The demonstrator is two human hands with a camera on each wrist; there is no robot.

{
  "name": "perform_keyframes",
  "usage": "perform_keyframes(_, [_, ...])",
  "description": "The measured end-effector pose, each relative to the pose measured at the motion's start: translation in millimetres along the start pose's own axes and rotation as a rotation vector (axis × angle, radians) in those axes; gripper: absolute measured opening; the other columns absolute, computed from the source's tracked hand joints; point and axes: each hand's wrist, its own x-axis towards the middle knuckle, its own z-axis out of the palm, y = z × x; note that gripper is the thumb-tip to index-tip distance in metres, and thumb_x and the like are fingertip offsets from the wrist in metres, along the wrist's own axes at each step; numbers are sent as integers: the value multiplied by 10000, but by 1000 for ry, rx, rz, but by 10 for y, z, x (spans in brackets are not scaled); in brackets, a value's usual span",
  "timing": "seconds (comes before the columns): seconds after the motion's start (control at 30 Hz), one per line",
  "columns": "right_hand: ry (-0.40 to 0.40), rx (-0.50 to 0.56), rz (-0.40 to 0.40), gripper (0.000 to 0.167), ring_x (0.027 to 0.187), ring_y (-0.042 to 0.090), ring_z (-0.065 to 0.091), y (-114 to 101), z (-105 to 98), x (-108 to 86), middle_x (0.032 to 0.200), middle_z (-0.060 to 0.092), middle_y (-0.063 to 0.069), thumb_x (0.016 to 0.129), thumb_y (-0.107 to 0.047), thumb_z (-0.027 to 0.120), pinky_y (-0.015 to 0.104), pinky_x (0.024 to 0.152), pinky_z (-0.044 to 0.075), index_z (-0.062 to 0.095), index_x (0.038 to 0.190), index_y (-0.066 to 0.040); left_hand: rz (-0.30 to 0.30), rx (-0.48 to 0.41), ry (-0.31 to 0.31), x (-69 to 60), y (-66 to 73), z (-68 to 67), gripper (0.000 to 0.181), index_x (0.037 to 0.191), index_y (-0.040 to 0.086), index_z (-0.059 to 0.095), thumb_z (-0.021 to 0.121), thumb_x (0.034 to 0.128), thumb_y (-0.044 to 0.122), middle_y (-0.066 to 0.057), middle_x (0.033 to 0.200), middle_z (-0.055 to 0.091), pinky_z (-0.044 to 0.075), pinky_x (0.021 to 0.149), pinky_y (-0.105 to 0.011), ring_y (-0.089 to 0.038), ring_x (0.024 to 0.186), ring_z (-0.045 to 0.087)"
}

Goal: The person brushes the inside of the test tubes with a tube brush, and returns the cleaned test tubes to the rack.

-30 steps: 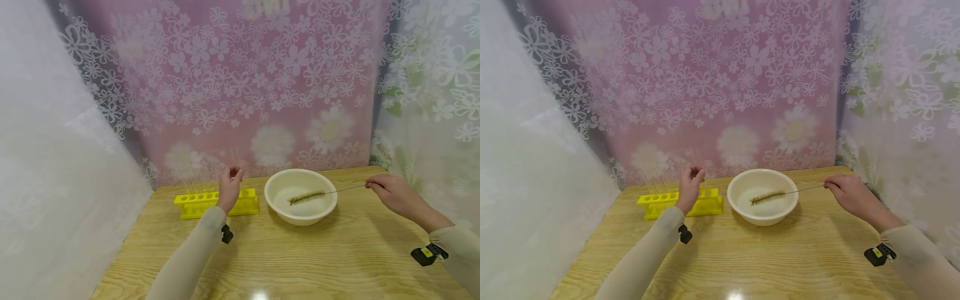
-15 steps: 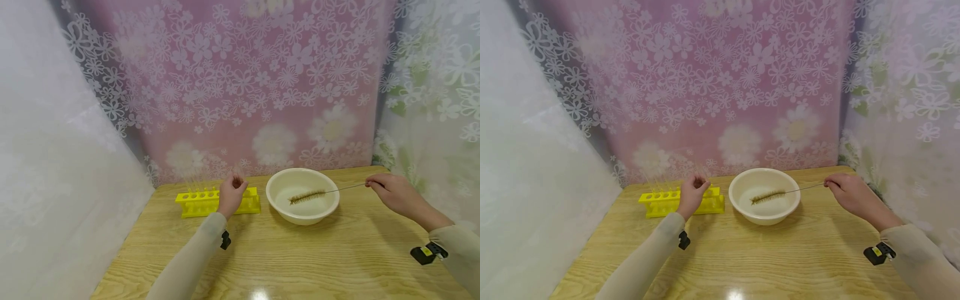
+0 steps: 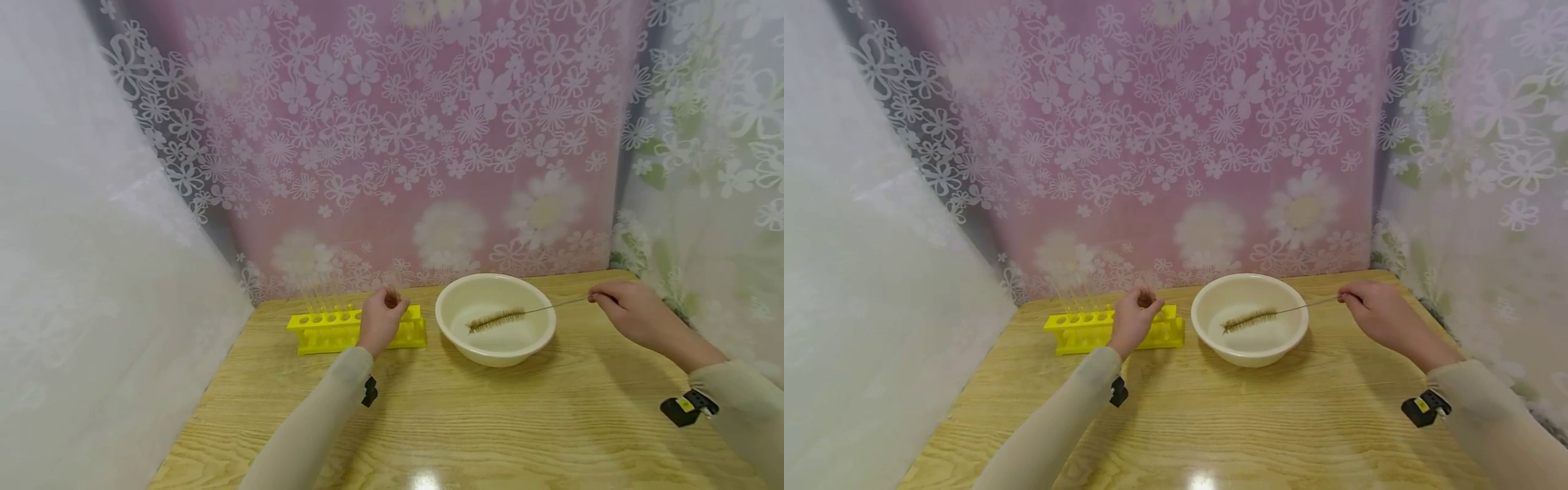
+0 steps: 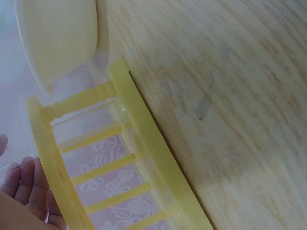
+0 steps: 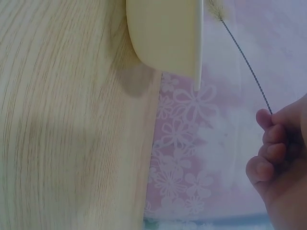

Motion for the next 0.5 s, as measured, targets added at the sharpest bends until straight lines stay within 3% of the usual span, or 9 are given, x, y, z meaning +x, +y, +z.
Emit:
perform_keyframes(0.23, [-12, 15, -15, 199, 837, 260, 686, -8, 109, 72, 992, 740, 134, 1025, -54, 536, 302, 620, 506, 713, 1081, 20, -9, -1, -4, -2, -14, 11, 198, 964, 167, 602, 696, 963, 341, 13, 912, 636, 536, 739, -314, -144, 833, 614])
perform_keyframes(0.5, [-60, 38, 20, 229, 895, 303, 682, -24, 192, 116, 1039, 722, 168, 1042, -74, 509, 394, 671, 528, 692, 1116, 43, -13, -5, 19, -15, -29, 15, 218, 1019, 157, 610, 730, 939, 321, 11, 956, 633, 545, 805, -337, -145, 892, 614])
